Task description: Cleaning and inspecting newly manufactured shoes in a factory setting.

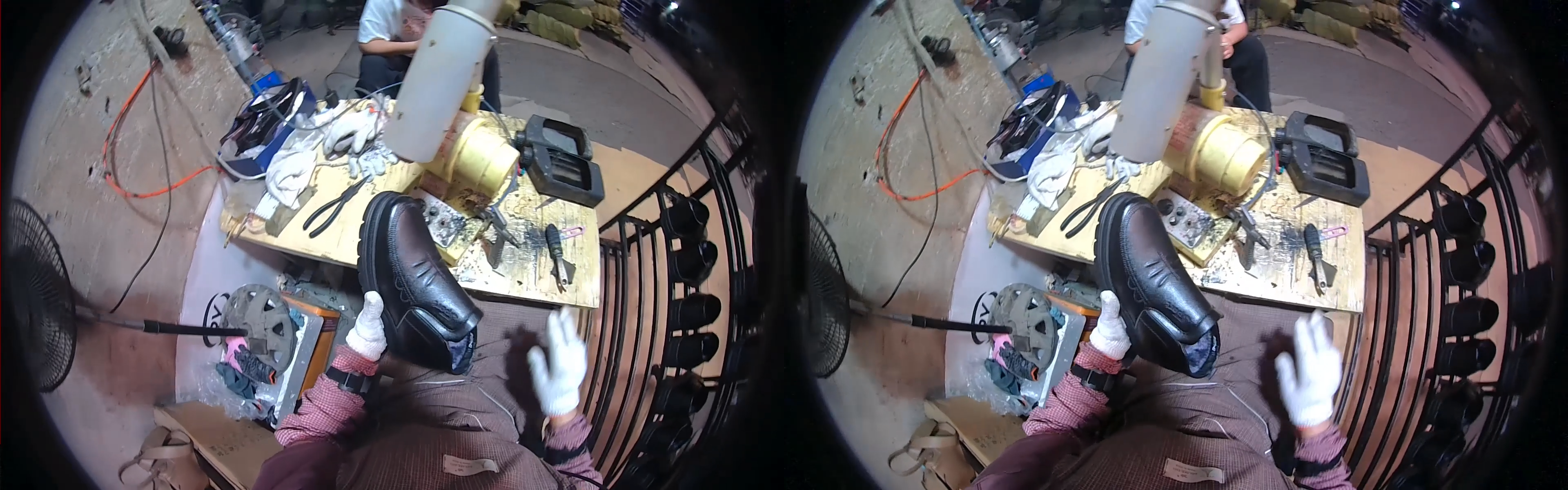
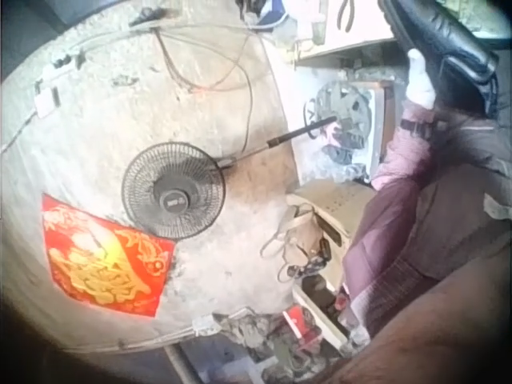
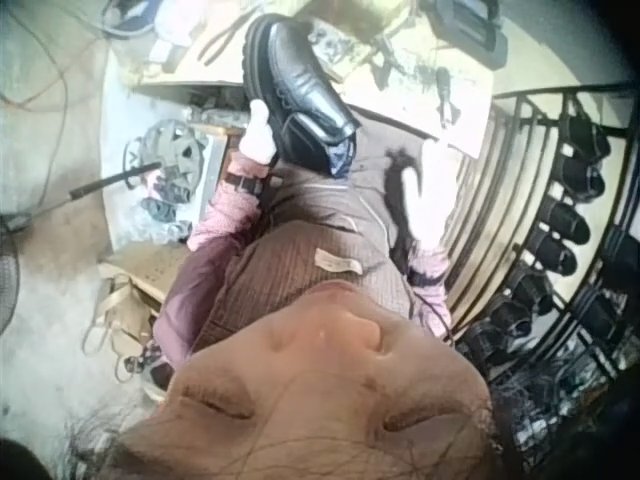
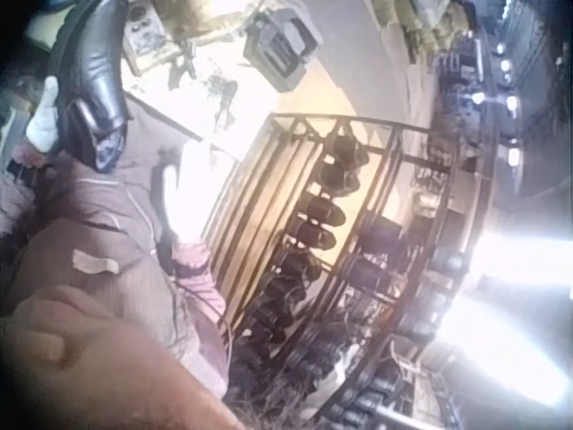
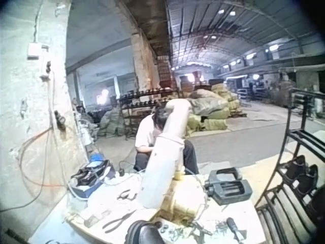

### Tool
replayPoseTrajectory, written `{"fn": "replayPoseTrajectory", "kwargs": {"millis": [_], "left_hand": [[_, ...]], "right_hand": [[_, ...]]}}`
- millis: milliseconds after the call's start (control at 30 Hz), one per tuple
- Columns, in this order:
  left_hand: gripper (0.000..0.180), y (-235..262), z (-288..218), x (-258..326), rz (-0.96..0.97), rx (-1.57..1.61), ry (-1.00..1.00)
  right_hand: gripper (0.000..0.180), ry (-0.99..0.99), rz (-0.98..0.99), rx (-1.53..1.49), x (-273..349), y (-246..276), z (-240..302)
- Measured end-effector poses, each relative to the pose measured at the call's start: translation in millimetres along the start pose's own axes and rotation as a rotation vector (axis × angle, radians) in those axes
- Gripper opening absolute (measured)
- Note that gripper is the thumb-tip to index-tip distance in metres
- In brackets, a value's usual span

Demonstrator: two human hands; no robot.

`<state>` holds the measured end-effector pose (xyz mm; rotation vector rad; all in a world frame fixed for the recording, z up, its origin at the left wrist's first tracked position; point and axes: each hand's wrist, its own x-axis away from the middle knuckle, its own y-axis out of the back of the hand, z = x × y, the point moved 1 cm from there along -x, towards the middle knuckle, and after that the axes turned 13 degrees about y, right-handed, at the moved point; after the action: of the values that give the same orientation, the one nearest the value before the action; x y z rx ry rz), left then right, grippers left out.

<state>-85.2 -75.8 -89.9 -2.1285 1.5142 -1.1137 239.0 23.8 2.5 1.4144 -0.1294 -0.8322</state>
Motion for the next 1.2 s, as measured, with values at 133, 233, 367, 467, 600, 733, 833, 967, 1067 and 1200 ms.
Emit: {"fn": "replayPoseTrajectory", "kwargs": {"millis": [133, 233, 367, 467, 600, 733, 833, 967, 1067, 1200], "left_hand": [[0.097, -41, 11, -11, 0.058, -0.031, 0.111], [0.104, -78, 25, -8, 0.181, -0.015, 0.116], [0.107, -137, 32, -21, 0.488, -0.049, 0.258], [0.1, -185, 29, -17, 0.675, -0.363, 0.223], [0.092, -197, 30, -3, 0.811, -0.536, 0.187], [0.081, -158, 37, -2, 0.687, -0.476, 0.221], [0.07, -161, 43, 2, 0.684, -0.432, 0.253], [0.074, -173, 54, 5, 0.692, -0.478, 0.23], [0.076, -167, 50, -6, 0.609, -0.43, 0.342], [0.076, -146, 25, -3, 0.44, -0.258, 0.206]], "right_hand": [[0.064, 0.171, 0.224, -0.282, 27, 24, 41], [0.056, 0.416, 0.078, -0.373, 10, 27, 38], [0.02, 0.299, 0.039, -0.245, 33, 79, 41], [0.023, 0.224, -0.071, 0.072, 65, 141, 59], [0.028, 0.166, -0.15, 0.365, 117, 227, 80], [0.038, -0.21, -0.177, 0.707, 139, 288, 86], [0.045, -0.299, -0.301, 0.964, 159, 325, 35], [0.039, -1.055, -0.047, 0.681, 169, 396, -33], [0.058, -0.809, -0.209, 1.059, 220, 386, -95], [0.052, -0.827, -0.343, 1.22, 213, 412, -91]]}}
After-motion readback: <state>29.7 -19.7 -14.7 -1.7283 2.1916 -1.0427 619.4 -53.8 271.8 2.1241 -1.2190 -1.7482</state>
